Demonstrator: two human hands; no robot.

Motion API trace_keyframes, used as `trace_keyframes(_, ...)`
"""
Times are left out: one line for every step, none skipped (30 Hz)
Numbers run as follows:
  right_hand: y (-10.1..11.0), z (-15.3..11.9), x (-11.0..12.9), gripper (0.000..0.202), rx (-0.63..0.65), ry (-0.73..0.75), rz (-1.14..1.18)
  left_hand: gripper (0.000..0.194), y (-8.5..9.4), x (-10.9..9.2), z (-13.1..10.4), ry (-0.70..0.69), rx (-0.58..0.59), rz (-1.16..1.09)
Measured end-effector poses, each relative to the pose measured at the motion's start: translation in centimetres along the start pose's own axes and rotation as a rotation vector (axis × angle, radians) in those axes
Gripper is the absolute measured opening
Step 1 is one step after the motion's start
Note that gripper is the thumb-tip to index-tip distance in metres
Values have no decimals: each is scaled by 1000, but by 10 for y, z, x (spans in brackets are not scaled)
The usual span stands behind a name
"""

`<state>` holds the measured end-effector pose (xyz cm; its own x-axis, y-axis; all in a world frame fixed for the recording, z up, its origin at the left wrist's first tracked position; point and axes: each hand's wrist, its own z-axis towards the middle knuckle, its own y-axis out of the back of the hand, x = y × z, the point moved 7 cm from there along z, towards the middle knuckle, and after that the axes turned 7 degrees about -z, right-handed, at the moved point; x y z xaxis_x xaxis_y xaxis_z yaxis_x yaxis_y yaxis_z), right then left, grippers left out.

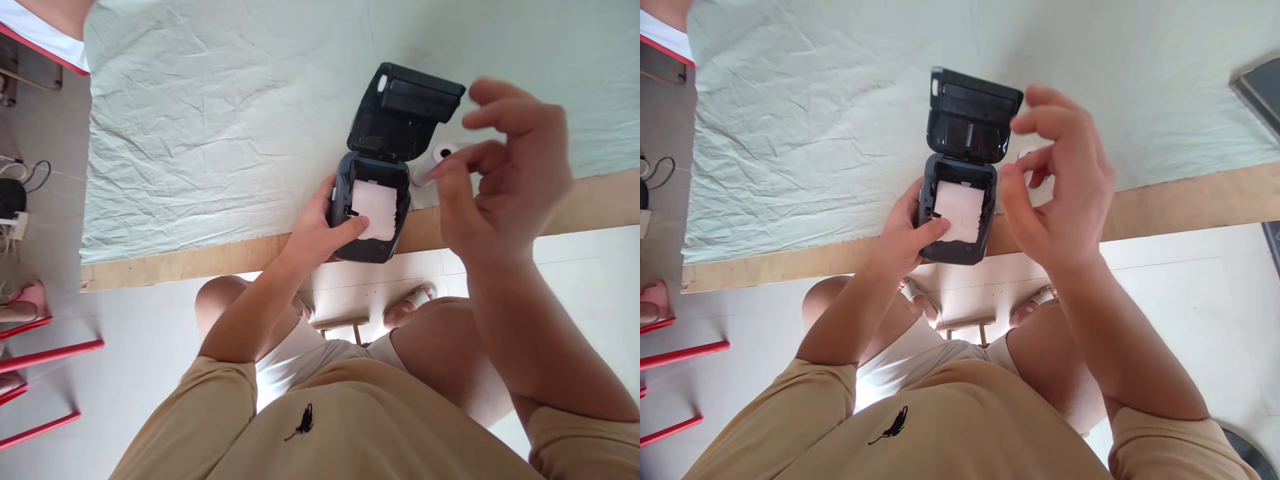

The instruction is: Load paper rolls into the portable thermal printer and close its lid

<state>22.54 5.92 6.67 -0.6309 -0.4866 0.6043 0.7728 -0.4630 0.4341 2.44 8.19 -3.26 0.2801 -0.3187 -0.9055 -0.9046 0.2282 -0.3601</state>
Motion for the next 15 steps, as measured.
trace_keyframes(-2, 0, -2, 30, 53, -37, 4, 85, -1, -1, 0, -2, -3, -5)
trace_keyframes(-5, 0, -3, 36, 100, -65, 16, 84, -1, -1, 0, -3, -3, -11)
trace_keyframes(-6, -1, -3, 37, 127, -89, 34, 83, -1, -2, 0, -11, -3, -18)
trace_keyframes(-5, -2, -2, 33, 114, -103, 58, 81, -2, -4, 0, -21, -4, -24)
trace_keyframes(-3, -4, -1, 26, 86, -114, 85, 79, -2, -4, 0, -32, -3, -30)
trace_keyframes(-2, -6, -2, 18, 54, -126, 113, 77, -2, -5, 0, -42, -1, -34)
trace_keyframes(-2, -8, -3, 8, 37, -141, 140, 77, -2, -6, 1, -50, 2, -32)
trace_keyframes(-5, -11, -6, 7, 44, -158, 167, 78, -2, -6, 1, -53, 3, -27)
trace_keyframes(-10, -14, -10, 20, 81, -176, 189, 80, -1, -5, 1, -52, 5, -19)
trace_keyframes(-16, -17, -14, 32, 133, -194, 208, 83, -1, -5, 1, -48, 12, -13)
trace_keyframes(-23, -20, -19, 41, 197, -217, 220, 86, -2, -4, 1, -51, 19, -11)
trace_keyframes(-29, -24, -24, 48, 258, -239, 228, 88, -2, -5, 0, -55, 24, -13)
trace_keyframes(-35, -27, -30, 52, 313, -265, 234, 89, -2, -5, 0, -58, 28, -17)
trace_keyframes(-39, -29, -34, 54, 355, -291, 240, 88, -3, -5, -1, -58, 28, -20)
trace_keyframes(-42, -31, -38, 54, 386, -316, 247, 85, -3, -6, -1, -55, 23, -19)
